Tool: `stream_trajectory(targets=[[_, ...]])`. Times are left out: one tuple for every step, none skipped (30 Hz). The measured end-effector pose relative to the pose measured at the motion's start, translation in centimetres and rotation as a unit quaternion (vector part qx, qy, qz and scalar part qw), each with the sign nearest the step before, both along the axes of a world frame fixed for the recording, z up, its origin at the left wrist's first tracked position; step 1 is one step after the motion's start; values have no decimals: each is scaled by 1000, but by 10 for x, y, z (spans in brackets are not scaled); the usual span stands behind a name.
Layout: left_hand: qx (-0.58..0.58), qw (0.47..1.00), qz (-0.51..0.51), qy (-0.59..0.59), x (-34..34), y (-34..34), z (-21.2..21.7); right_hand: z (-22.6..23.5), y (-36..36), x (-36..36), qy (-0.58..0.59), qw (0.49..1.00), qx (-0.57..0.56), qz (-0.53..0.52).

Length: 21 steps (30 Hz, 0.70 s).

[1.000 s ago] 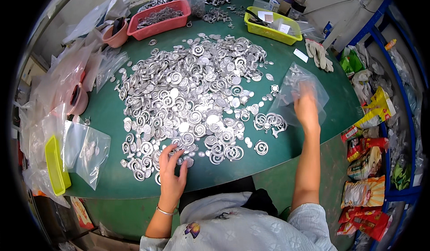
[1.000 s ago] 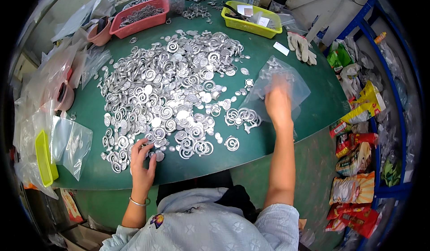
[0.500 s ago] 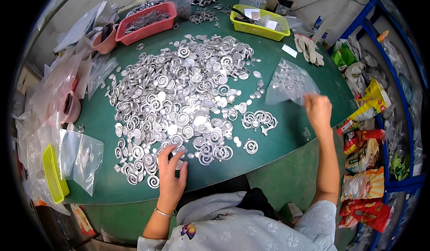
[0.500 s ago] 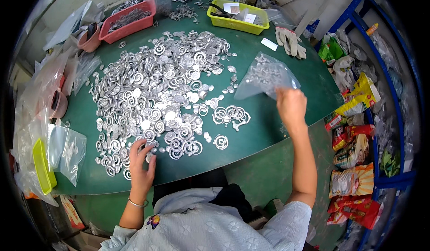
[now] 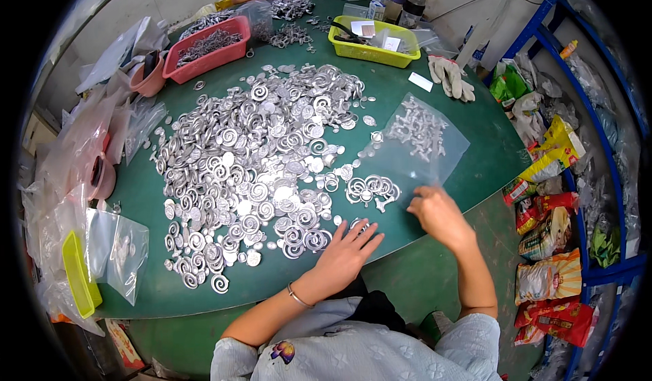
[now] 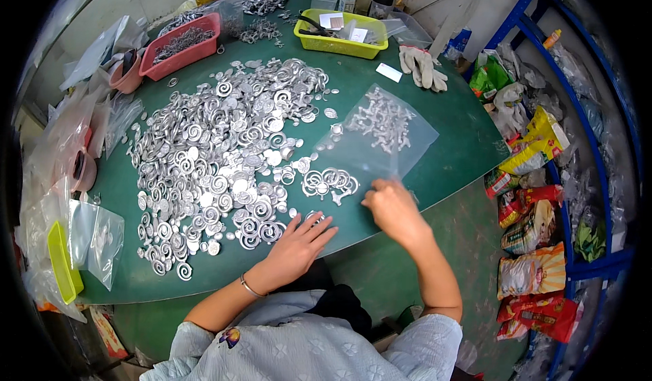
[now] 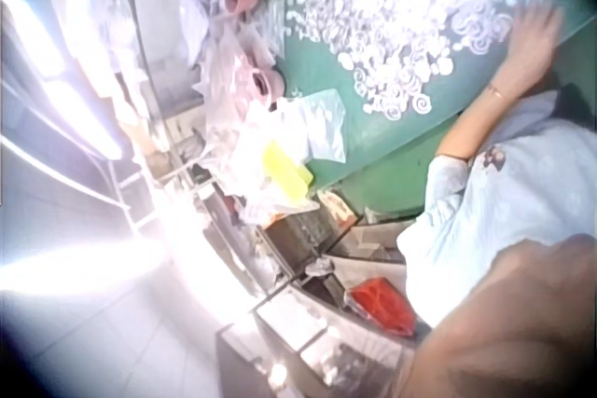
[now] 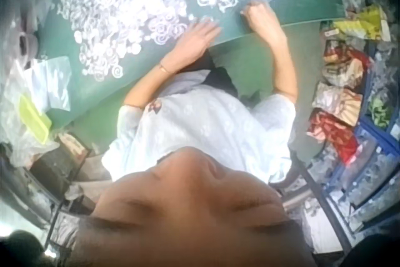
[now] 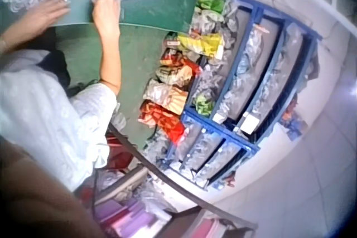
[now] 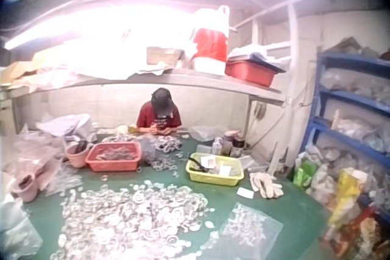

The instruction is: The person sorts through a large pile of metallic decorative items on a workstation, picking out individual pieces and placing them into clear plastic bags.

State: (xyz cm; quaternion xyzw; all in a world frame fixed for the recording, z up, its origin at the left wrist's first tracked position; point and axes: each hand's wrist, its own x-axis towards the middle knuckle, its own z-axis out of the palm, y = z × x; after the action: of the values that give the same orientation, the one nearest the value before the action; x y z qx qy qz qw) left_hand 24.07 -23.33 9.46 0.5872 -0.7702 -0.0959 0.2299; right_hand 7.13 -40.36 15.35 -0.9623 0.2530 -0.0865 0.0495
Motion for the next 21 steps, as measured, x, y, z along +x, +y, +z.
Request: stream_trajectory(targets=[[-2, 1000, -1, -30, -2, -4, -4, 2, 10, 4, -37, 999, -1, 9], [7, 999, 4, -33, 0, -2, -8, 1, 17, 10, -98, 995, 10, 27], [10, 999, 22, -39, 4, 0, -10, -1, 23, 15, -157, 986, 21, 45], [14, 998, 36, -44, 9, 2, -11, -4, 28, 17, -166, 981, 47, 85], [19, 997, 50, -49, 13, 6, -13, -13, 32, 18, -158, 982, 40, 96], [-3, 996, 81, -37, 16, 9, -13, -25, 32, 18, -143, 986, 25, 80], [1, 995, 89, -36, 23, 13, -10, -35, 31, 20, -131, 989, 10, 65], [6, 995, 97, -34, 29, 16, -7, -41, 30, 21, -125, 991, -1, 52], [11, 994, 105, -32, 34, 19, -5, -45, 31, 22, -120, 992, -13, 39], [-5, 993, 120, -1, 36, 22, -8, -48, 31, 24, -114, 993, -24, 30], [-4, 992, 129, 3, 41, 26, -8, -50, 29, 25, -114, 993, -17, 28], [-4, 990, 138, 7, 45, 29, -6, -51, 27, 26, -114, 993, -11, 26], [-3, 989, 147, 12, 48, 32, -5, -53, 26, 26, -112, 993, -4, 23], [-7, 988, 154, 19, 49, 32, -3, -56, 27, 26, -118, 993, -2, 17], [-7, 987, 158, 18, 50, 35, -3, -58, 27, 27, -125, 992, -1, 11], [-10, 986, 163, 18, 51, 37, -4, -59, 27, 27, -130, 991, -2, 6], [-13, 986, 167, 18, 52, 39, -4, -60, 26, 27, -121, 993, 6, 9], [-14, 984, 176, 19, 54, 41, -4, -60, 26, 27, -112, 994, 13, 12], [-15, 983, 184, 19, 58, 44, -3, -60, 27, 26, -103, 994, 21, 14], [-16, 981, 192, 20, 60, 46, -3, -59, 28, 27, -134, 990, 43, 10], [-12, 981, 194, 14, 62, 48, -3, -58, 31, 29, -165, 984, 66, 5]])
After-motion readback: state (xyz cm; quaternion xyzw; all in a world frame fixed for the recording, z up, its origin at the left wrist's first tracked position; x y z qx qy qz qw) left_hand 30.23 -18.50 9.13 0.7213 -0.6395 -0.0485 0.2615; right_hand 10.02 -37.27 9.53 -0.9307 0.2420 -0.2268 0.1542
